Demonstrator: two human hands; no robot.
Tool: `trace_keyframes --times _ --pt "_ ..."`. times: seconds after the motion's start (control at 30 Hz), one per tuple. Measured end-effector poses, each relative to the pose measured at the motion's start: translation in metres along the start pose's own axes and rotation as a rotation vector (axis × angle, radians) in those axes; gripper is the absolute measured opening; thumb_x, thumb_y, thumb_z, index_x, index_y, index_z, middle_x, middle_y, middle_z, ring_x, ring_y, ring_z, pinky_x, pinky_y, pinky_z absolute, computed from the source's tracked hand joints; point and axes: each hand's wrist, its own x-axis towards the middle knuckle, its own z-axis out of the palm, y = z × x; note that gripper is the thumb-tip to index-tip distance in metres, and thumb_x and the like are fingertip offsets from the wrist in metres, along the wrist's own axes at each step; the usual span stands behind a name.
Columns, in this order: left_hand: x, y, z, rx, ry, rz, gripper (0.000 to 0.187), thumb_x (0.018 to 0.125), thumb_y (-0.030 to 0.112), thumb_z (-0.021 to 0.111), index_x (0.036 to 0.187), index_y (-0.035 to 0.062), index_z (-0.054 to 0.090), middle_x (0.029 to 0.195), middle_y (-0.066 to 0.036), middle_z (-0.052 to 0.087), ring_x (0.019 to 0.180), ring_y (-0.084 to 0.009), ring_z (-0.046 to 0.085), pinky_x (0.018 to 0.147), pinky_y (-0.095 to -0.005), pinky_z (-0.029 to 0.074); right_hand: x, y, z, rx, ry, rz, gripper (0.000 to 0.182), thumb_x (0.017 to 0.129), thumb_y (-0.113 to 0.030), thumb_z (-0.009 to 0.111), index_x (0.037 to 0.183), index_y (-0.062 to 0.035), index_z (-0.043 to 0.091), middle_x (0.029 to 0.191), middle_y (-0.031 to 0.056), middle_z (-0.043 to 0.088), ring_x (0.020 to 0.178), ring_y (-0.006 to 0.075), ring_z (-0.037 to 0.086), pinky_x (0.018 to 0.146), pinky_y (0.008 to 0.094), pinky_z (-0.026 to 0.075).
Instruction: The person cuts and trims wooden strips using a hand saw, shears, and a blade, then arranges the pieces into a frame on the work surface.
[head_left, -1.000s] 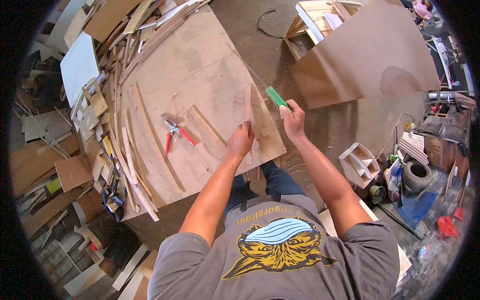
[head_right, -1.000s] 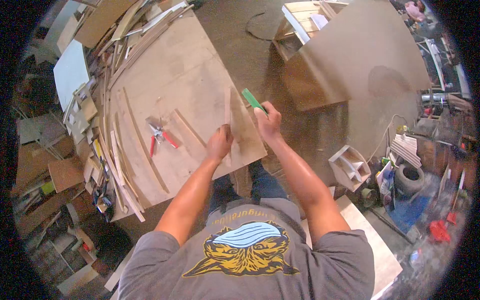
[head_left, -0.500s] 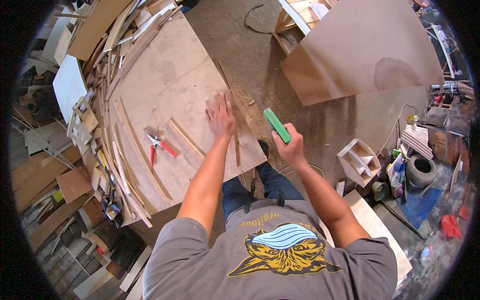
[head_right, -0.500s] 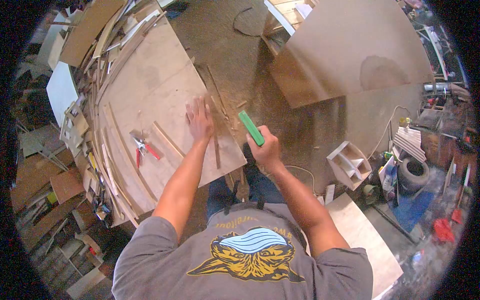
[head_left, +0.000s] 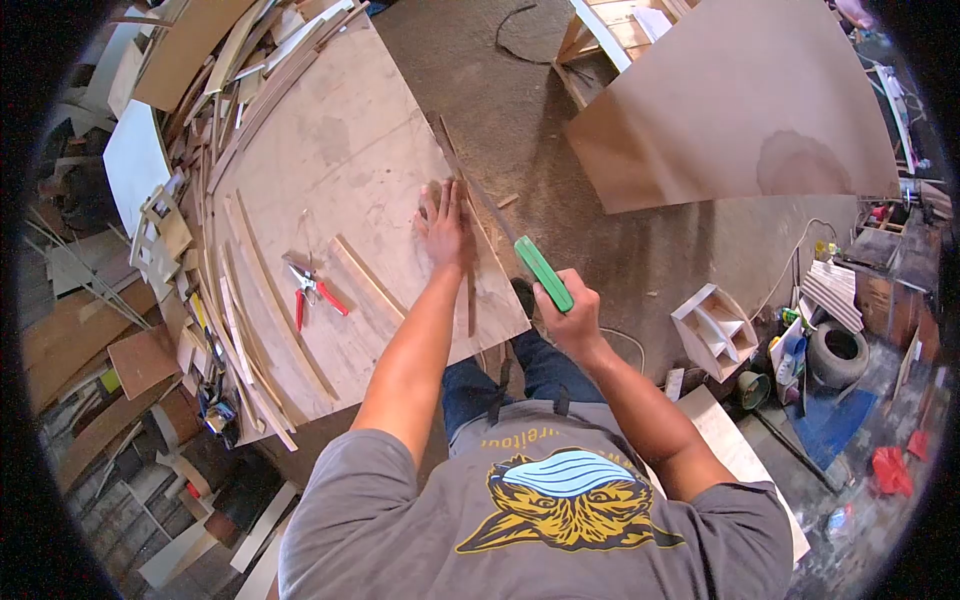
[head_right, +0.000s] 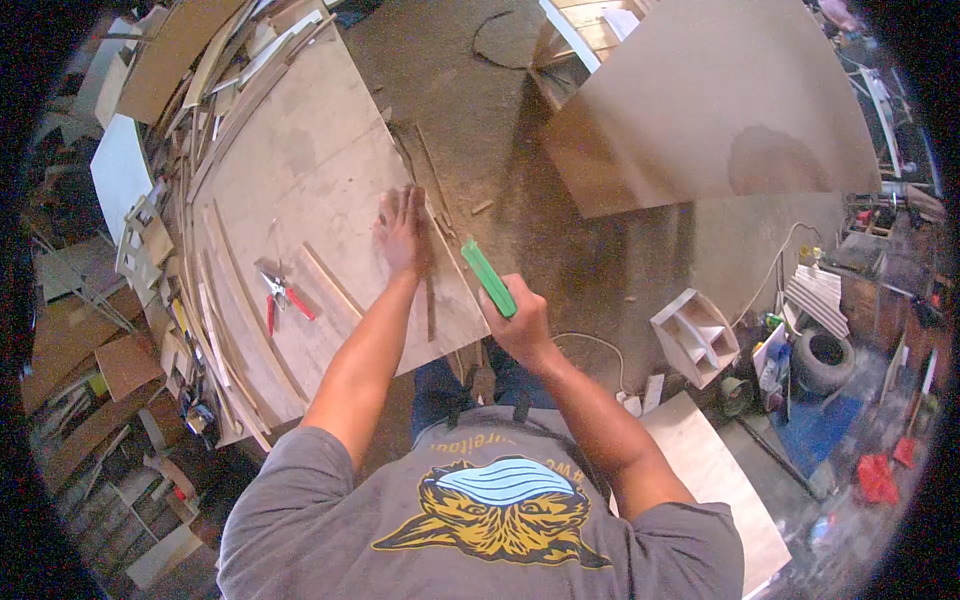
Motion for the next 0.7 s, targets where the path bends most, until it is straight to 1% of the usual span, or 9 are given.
trace_keyframes --times 0.2,0.3,0.4,0.6,0.7 --pt "0.001 0.005 -0.009 0.035 -0.043 0.037 0.055 0.109 0.033 0.046 0.162 0.0246 0.037 0.170 0.004 0.033 0.160 -0.0328 0.017 0.124 -0.0654 0.011 -0.008 0.001 -0.001 -0.005 0.054 -0.015 0.020 0.090 -0.013 0.078 0.093 -0.0035 0.061 0.070 0.0158 0.064 0.062 0.0289 0.069 0.057 0.0383 0.053" --pt "0.002 0.002 -0.001 0.032 -0.021 0.036 0.056 0.108 0.032 0.045 0.163 0.0247 0.037 0.169 0.003 0.034 0.160 -0.0326 0.018 0.124 -0.0657 0.011 -0.010 -0.004 -0.005 0.007 0.033 -0.014 0.020 0.090 -0.014 0.078 0.093 -0.0034 0.061 0.070 0.0156 0.064 0.060 0.0268 0.069 0.057 0.0374 0.053" --pt "0.001 0.002 0.002 0.011 0.004 0.028 0.055 0.108 0.032 0.045 0.162 0.0249 0.037 0.169 0.003 0.034 0.160 -0.0320 0.019 0.124 -0.0653 0.011 -0.014 -0.005 -0.008 -0.008 -0.006 0.028 0.020 0.090 -0.013 0.078 0.093 -0.0032 0.061 0.069 0.0153 0.063 0.060 0.0263 0.069 0.057 0.0373 0.053" --pt "0.001 0.001 -0.001 -0.026 0.024 0.034 0.054 0.108 0.030 0.045 0.161 0.0249 0.039 0.168 0.003 0.037 0.160 -0.0300 0.021 0.124 -0.0639 0.012 -0.021 -0.009 -0.008 -0.025 -0.003 -0.034 0.020 0.089 -0.011 0.079 0.093 -0.0029 0.061 0.070 0.0156 0.064 0.061 0.0298 0.070 0.056 0.0381 0.053" --pt "0.001 0.003 -0.003 -0.020 0.032 0.038 0.054 0.107 0.027 0.046 0.161 0.0245 0.040 0.167 0.003 0.038 0.160 -0.0296 0.022 0.124 -0.0632 0.013 -0.021 -0.013 -0.010 -0.035 -0.021 -0.034 0.019 0.090 -0.011 0.078 0.093 -0.0029 0.061 0.070 0.0161 0.064 0.062 0.0315 0.071 0.056 0.0385 0.053"
